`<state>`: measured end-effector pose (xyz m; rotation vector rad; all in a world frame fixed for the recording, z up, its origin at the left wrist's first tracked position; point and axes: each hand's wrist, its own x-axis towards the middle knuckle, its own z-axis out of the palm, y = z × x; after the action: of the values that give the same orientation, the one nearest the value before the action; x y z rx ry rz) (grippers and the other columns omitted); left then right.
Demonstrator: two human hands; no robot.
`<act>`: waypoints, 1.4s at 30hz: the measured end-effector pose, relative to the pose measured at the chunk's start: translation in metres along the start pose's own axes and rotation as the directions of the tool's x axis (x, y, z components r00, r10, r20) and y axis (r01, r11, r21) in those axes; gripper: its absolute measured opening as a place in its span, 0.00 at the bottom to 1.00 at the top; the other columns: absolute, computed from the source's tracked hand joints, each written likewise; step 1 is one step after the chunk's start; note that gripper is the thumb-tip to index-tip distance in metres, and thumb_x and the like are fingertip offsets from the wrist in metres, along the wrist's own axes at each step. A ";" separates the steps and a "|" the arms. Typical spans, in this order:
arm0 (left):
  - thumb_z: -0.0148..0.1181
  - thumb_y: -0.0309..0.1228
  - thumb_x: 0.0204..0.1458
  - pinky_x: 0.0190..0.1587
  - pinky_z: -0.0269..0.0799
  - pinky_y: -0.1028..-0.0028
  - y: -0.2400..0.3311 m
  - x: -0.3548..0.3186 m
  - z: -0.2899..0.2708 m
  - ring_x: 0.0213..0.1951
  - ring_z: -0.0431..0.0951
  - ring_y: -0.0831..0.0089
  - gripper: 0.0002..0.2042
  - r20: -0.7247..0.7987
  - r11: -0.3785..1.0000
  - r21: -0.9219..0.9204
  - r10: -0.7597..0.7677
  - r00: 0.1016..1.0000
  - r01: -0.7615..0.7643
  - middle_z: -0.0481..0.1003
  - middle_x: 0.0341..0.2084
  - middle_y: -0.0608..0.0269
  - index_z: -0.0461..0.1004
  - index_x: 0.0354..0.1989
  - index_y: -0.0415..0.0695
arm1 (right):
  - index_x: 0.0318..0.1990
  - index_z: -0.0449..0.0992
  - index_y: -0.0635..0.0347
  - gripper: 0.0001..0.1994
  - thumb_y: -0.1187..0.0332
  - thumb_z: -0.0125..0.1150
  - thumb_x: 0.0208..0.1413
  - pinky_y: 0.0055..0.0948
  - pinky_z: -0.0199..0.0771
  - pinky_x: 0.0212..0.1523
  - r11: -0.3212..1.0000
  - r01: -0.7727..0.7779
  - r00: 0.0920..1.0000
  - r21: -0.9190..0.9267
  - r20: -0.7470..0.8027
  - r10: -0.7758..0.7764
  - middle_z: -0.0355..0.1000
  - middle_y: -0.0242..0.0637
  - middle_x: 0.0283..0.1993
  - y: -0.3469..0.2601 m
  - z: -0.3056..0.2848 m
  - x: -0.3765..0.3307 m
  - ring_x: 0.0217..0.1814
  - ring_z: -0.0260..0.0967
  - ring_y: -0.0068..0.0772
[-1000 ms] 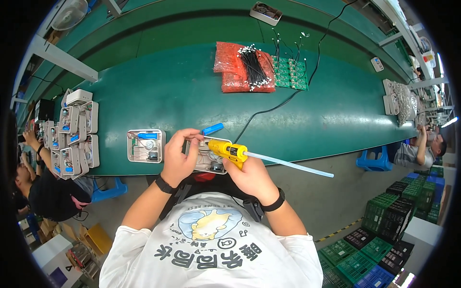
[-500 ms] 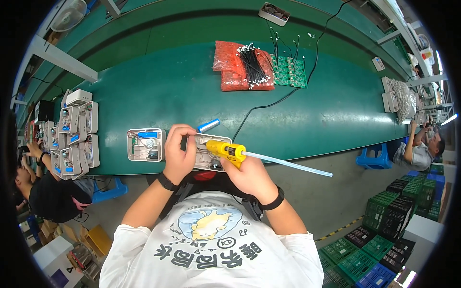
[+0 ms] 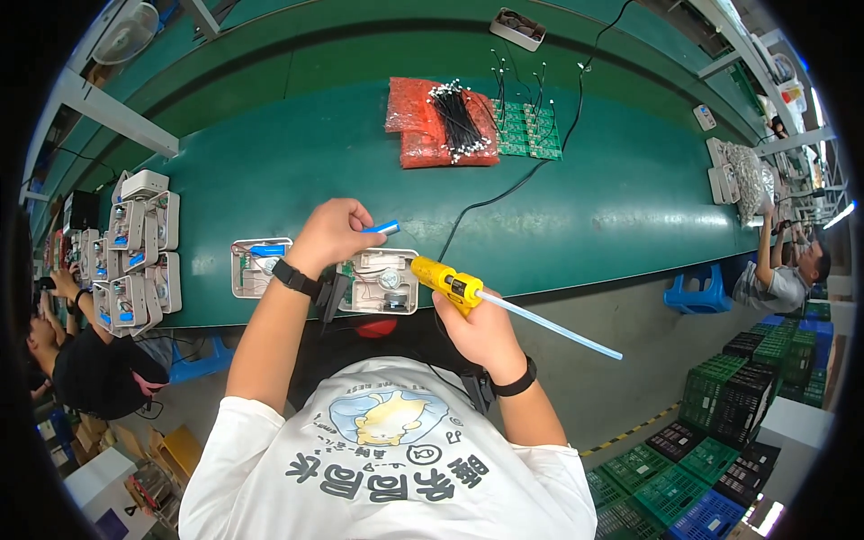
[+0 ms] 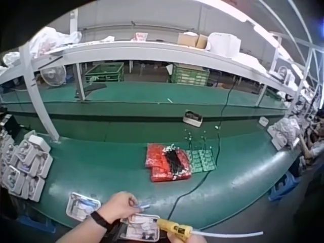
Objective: The person picks up a battery and places it into a plastic housing, then applies adhesive using a glue gun. They repeat this process for several housings, pausing once to insert a new glue stick into the glue gun.
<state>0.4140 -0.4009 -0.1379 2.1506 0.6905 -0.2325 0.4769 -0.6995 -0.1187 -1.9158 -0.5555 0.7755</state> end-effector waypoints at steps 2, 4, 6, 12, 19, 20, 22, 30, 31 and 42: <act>0.78 0.39 0.56 0.44 0.81 0.65 -0.003 0.000 0.000 0.38 0.83 0.62 0.16 0.034 0.999 0.040 -0.005 0.999 0.004 0.83 0.38 0.54 0.85 0.41 0.38 | 0.56 0.82 0.69 0.15 0.66 0.69 0.70 0.37 0.81 0.45 1.000 -0.005 1.000 -0.009 0.023 0.005 0.85 0.47 0.43 -0.003 -0.002 -0.001 0.41 0.83 0.41; 0.78 0.38 0.57 0.45 0.81 0.65 -0.014 -0.002 0.007 0.39 0.83 0.61 0.15 -0.051 0.993 0.047 0.113 0.992 -0.110 0.83 0.38 0.54 0.85 0.42 0.38 | 0.55 0.82 0.69 0.15 0.66 0.69 0.70 0.38 0.81 0.45 1.000 -0.007 0.999 -0.011 0.034 0.007 0.85 0.47 0.43 -0.002 -0.003 -0.001 0.41 0.83 0.43; 0.78 0.37 0.58 0.45 0.81 0.65 -0.012 -0.010 0.009 0.39 0.83 0.61 0.15 -0.090 0.984 0.056 0.174 0.981 -0.169 0.83 0.38 0.54 0.85 0.42 0.38 | 0.60 0.82 0.66 0.16 0.67 0.67 0.72 0.29 0.73 0.34 0.998 0.060 0.997 -0.033 0.057 -0.058 0.79 0.32 0.36 0.009 -0.003 0.000 0.31 0.73 0.24; 0.76 0.34 0.61 0.48 0.79 0.59 -0.003 -0.054 0.017 0.42 0.83 0.56 0.11 -0.385 0.882 0.019 0.441 0.811 -0.471 0.83 0.40 0.57 0.83 0.43 0.40 | 0.62 0.82 0.64 0.16 0.66 0.68 0.72 0.25 0.69 0.29 0.998 0.061 0.996 -0.028 0.073 -0.058 0.75 0.24 0.33 0.010 -0.008 -0.001 0.26 0.68 0.15; 0.76 0.27 0.59 0.49 0.78 0.60 -0.019 -0.064 0.038 0.43 0.82 0.57 0.10 -0.416 0.803 0.040 0.555 0.721 -0.595 0.83 0.42 0.56 0.84 0.47 0.41 | 0.63 0.82 0.64 0.17 0.66 0.68 0.72 0.23 0.75 0.27 1.000 0.001 0.998 -0.006 0.066 0.000 0.80 0.27 0.36 0.003 -0.013 -0.003 0.27 0.71 0.15; 0.76 0.26 0.58 0.50 0.77 0.60 -0.020 -0.065 0.037 0.44 0.82 0.57 0.11 -0.400 0.780 0.108 0.602 0.691 -0.616 0.83 0.43 0.56 0.84 0.47 0.42 | 0.63 0.82 0.64 0.17 0.66 0.68 0.72 0.23 0.75 0.27 1.000 0.001 0.998 -0.007 0.064 -0.001 0.80 0.27 0.36 0.003 -0.012 -0.003 0.27 0.71 0.15; 0.77 0.26 0.58 0.51 0.77 0.60 -0.022 -0.066 0.037 0.45 0.82 0.56 0.11 -0.381 0.752 0.174 0.647 0.660 -0.636 0.82 0.45 0.55 0.85 0.48 0.42 | 0.63 0.82 0.66 0.17 0.66 0.68 0.72 0.22 0.77 0.26 0.999 0.000 0.999 0.032 0.040 -0.001 0.82 0.30 0.40 0.005 -0.011 -0.003 0.29 0.74 0.16; 0.77 0.28 0.57 0.54 0.77 0.60 -0.021 -0.073 0.034 0.51 0.81 0.57 0.14 -0.383 0.870 0.174 0.492 0.782 -0.462 0.83 0.47 0.56 0.84 0.50 0.43 | 0.62 0.81 0.69 0.18 0.66 0.69 0.72 0.21 0.79 0.24 0.978 -0.072 0.997 0.197 0.032 0.067 0.85 0.37 0.44 0.010 -0.009 0.003 0.34 0.79 0.19; 0.77 0.29 0.57 0.54 0.77 0.60 -0.025 -0.069 0.038 0.50 0.81 0.57 0.13 -0.409 0.883 0.056 0.446 0.796 -0.466 0.83 0.45 0.57 0.84 0.49 0.44 | 0.62 0.81 0.69 0.18 0.66 0.69 0.72 0.21 0.79 0.24 0.968 -0.092 0.996 0.233 0.031 0.087 0.84 0.37 0.44 0.011 -0.008 0.004 0.35 0.79 0.19; 0.74 0.29 0.60 0.53 0.76 0.63 -0.024 -0.048 0.030 0.50 0.78 0.58 0.10 -0.155 0.946 -0.112 0.284 0.946 -0.303 0.84 0.44 0.63 0.88 0.49 0.46 | 0.61 0.83 0.65 0.16 0.66 0.70 0.71 0.24 0.79 0.27 0.975 0.220 0.975 -0.037 -0.006 -0.221 0.83 0.32 0.41 0.026 -0.001 0.017 0.33 0.76 0.17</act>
<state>0.3631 -0.4306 -0.1542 2.1198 0.4380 0.1206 0.4911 -0.7003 -0.1464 -1.8516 -0.7660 0.6156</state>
